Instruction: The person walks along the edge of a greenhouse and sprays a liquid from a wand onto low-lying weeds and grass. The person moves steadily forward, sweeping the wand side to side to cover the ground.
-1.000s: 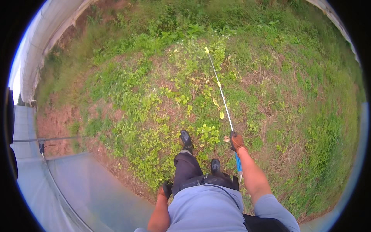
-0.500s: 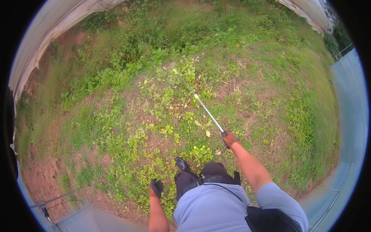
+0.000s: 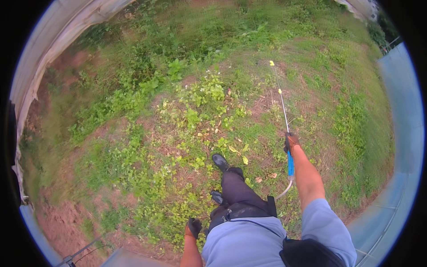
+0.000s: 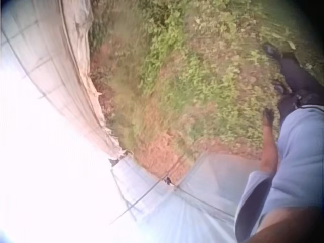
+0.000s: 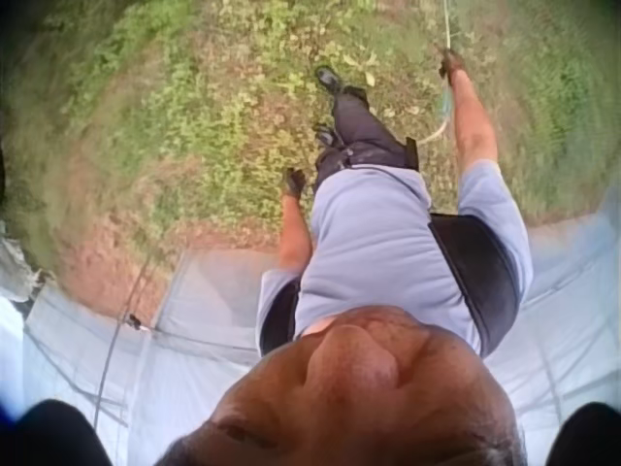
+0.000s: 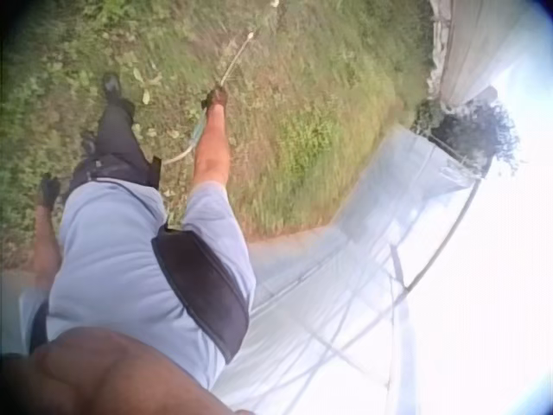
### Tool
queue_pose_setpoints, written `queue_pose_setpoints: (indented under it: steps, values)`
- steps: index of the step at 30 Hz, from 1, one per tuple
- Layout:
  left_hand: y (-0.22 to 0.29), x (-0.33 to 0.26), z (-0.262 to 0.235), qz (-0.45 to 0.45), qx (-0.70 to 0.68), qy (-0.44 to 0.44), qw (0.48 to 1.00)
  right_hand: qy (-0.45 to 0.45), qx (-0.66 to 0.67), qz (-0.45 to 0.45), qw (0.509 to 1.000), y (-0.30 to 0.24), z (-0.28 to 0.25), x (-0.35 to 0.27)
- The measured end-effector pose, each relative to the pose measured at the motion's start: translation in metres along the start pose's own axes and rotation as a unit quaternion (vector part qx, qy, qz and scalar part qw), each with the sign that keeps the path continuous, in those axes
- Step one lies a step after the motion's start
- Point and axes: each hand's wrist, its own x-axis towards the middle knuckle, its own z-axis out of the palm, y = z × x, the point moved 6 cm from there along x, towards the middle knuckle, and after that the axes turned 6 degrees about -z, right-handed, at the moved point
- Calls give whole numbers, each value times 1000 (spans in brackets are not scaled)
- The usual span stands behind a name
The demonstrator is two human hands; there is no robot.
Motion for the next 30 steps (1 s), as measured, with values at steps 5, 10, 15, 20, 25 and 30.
queue_pose_setpoints:
  steps: [5,10,15,20,25,30]
  values:
    - [62,9,26,12,-10,17,1000,-145,-151,-40,977,-56,137,5]
    - [142,-21,77,75,-5,41,996,-317,-456,-150,818,-85,244,-51]
    - [211,-74,122,142,47,68,986,-366,-452,-237,778,-116,308,-33]
    - [168,-79,64,102,-57,134,984,-355,-399,-261,804,-151,428,-40]
    - [104,-64,12,43,-148,148,977,-448,-453,-323,700,-113,499,-54]
    - [46,-73,-5,-23,-284,181,941,-492,-497,-332,633,-91,527,-151]
